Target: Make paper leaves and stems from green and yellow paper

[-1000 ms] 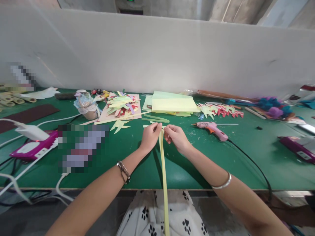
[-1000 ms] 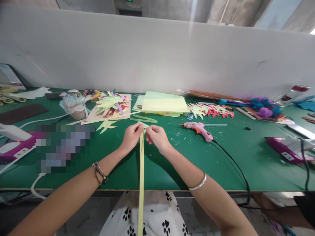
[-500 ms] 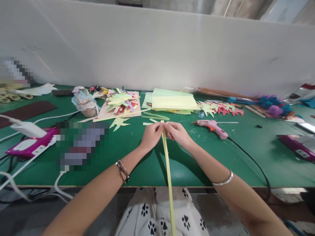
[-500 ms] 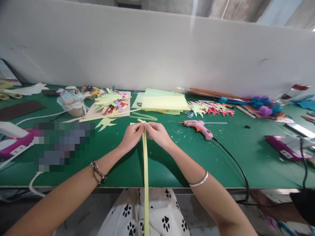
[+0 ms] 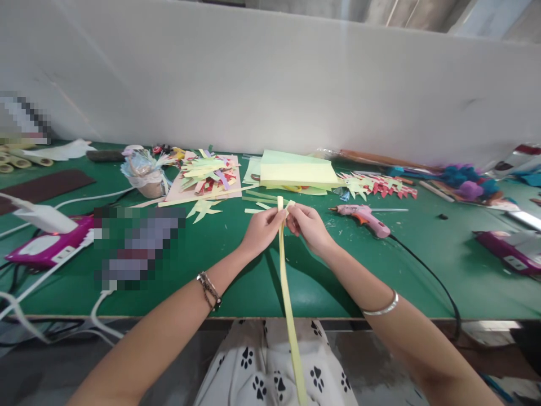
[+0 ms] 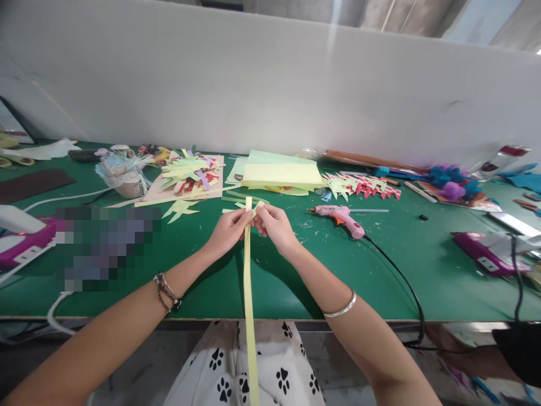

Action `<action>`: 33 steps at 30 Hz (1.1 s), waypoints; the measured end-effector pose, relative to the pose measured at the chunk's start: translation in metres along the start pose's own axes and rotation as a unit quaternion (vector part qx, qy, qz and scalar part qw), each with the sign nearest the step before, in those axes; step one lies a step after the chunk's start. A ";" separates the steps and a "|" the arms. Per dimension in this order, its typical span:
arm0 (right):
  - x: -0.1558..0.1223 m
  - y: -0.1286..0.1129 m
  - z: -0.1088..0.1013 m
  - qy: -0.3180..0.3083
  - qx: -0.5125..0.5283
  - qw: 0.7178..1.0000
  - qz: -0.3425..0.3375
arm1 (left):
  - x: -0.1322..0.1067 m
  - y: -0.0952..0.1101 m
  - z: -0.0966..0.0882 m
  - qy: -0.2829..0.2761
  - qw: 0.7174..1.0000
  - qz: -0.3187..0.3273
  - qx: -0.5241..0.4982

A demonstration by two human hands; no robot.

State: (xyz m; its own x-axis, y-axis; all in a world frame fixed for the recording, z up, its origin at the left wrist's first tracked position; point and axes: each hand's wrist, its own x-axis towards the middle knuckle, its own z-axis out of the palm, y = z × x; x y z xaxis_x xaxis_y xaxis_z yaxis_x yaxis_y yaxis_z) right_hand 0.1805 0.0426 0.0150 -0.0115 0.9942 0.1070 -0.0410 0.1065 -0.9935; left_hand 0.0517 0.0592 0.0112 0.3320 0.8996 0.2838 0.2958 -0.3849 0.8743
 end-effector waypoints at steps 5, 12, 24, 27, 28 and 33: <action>0.000 0.000 0.001 -0.044 -0.040 0.998 0.001 | -0.001 0.001 -0.001 0.028 0.999 0.007 0.018; 0.001 0.003 0.001 -0.058 -0.062 0.996 -0.024 | 0.000 0.001 -0.004 0.062 0.998 -0.005 0.016; 0.003 0.004 0.002 -0.016 -0.059 0.998 -0.018 | 0.000 -0.001 -0.002 -0.009 1.000 -0.026 -0.014; 0.003 0.005 0.002 -0.034 -0.069 0.997 -0.019 | 0.001 -0.002 -0.003 0.012 0.999 -0.029 -0.007; 0.002 0.004 0.002 -0.032 -0.070 0.997 -0.018 | 0.001 -0.003 -0.003 0.019 0.999 -0.033 -0.009; 0.001 0.001 0.001 0.002 -0.061 0.998 -0.021 | 0.003 -0.006 -0.002 -0.010 0.998 -0.051 -0.046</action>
State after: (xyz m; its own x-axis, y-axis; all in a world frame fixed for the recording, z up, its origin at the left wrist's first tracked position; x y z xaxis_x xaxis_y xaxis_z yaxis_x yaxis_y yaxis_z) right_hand 0.1798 0.0434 0.0140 -0.0080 0.9888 0.1490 0.0814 0.1491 -0.9855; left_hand 0.0491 0.0646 0.0077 0.3236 0.9280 0.1847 0.2459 -0.2710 0.9307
